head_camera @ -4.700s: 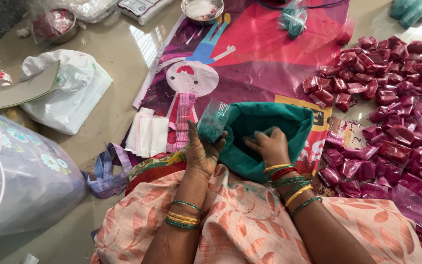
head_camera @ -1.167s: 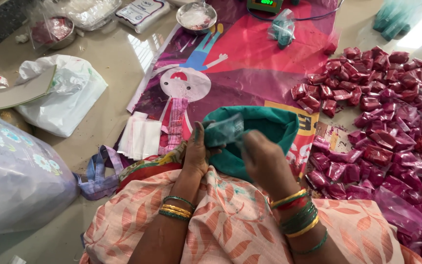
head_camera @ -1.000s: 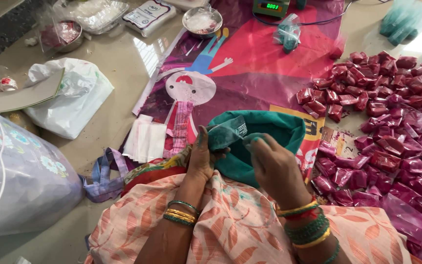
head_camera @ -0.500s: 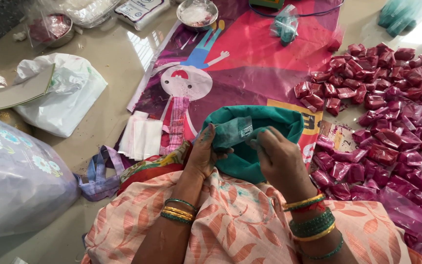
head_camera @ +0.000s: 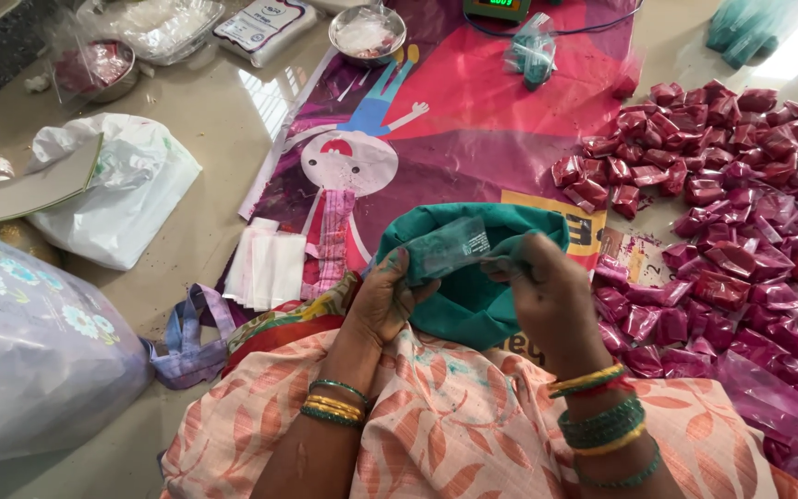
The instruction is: The person fills small plastic pouches with green powder using a spoon and weighs them on a digital scale.
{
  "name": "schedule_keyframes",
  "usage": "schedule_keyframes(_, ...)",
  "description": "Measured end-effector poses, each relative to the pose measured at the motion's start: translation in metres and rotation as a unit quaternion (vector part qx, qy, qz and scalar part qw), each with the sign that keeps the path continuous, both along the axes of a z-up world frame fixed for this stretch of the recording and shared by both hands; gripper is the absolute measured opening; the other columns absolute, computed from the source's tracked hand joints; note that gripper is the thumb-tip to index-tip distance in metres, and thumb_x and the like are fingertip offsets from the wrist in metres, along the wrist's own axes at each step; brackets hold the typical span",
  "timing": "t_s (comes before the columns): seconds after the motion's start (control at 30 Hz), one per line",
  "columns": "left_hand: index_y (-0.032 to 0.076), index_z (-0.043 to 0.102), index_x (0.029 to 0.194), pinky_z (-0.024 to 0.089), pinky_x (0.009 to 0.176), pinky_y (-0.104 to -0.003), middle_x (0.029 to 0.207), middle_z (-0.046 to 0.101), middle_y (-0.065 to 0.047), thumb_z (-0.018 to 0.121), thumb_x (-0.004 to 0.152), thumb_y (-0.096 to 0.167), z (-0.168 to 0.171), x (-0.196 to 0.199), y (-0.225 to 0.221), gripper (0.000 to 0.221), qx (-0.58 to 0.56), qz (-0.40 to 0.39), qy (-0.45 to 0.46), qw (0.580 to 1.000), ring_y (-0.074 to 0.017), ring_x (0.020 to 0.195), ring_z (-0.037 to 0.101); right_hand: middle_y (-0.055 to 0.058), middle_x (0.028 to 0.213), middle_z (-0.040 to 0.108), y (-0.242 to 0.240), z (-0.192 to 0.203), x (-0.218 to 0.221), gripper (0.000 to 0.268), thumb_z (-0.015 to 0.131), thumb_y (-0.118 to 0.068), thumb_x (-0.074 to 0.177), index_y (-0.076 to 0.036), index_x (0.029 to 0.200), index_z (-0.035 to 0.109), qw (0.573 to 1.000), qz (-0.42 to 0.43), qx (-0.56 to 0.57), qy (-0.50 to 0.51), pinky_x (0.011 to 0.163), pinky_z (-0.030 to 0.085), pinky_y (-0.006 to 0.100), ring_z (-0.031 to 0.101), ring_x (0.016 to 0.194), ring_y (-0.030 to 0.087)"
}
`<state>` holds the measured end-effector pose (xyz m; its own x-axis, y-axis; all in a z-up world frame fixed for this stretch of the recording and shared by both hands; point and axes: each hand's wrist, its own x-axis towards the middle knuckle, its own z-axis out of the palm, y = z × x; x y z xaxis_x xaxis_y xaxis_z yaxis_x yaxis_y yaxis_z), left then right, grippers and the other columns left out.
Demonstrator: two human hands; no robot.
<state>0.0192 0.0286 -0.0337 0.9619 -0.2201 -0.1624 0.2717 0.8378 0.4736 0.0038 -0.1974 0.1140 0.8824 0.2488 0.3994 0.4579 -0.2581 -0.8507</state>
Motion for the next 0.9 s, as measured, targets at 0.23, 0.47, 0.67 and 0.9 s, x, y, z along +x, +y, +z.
schedule_keyframes(0.23, 0.008, 0.061, 0.127, 0.060, 0.095, -0.039, 0.122, 0.068, -0.006, 0.071, 0.099, 0.026, -0.029, 0.008, 0.011, 0.034, -0.043, 0.051, 0.021, 0.998, -0.0218, 0.110, 0.067, 0.015, 0.099, 0.072, -0.020, 0.016, 0.008, 0.011, 0.054, 0.003, 0.108, -0.001, 0.099, 0.051, 0.964, -0.070, 0.250, 0.061, 0.087, 0.068, 0.038, 0.076, 0.091, 0.023)
schedule_keyframes(0.47, 0.005, 0.065, 0.116, 0.056, 0.107, -0.039, 0.119, 0.072, -0.007, 0.075, 0.093, 0.013, -0.013, 0.005, 0.011, 0.027, -0.131, 0.133, 0.031, 0.982, -0.0232, 0.114, 0.068, 0.018, 0.090, 0.069, -0.026, -0.058, 0.038, 0.013, 0.061, 0.001, 0.097, 0.001, 0.096, 0.048, 0.974, -0.162, 0.072, 0.141, 0.063, 0.066, 0.035, 0.078, 0.079, 0.026)
schedule_keyframes(0.67, -0.003, 0.061, 0.128, 0.049, 0.113, -0.046, 0.129, 0.069, -0.016, 0.069, 0.095, 0.040, 0.025, -0.006, 0.008, 0.055, -0.184, 0.133, -0.041, 0.973, -0.0291, 0.122, 0.065, 0.017, 0.083, 0.071, 0.021, -0.095, 0.044, 0.016, 0.067, -0.002, 0.091, 0.003, 0.087, 0.051, 0.955, -0.167, -0.065, 0.236, 0.059, 0.064, 0.033, 0.079, 0.077, 0.024)
schedule_keyframes(0.9, -0.002, 0.057, 0.133, 0.047, 0.116, -0.050, 0.131, 0.067, -0.016, 0.066, 0.100, 0.043, 0.014, -0.003, 0.010, 0.057, -0.185, 0.168, -0.041, 0.968, -0.0306, 0.124, 0.063, 0.014, 0.085, 0.062, 0.028, -0.149, 0.055, 0.018, 0.065, 0.000, 0.089, 0.004, 0.084, 0.048, 0.940, -0.115, 0.058, 0.317, 0.060, 0.064, 0.034, 0.078, 0.080, 0.027)
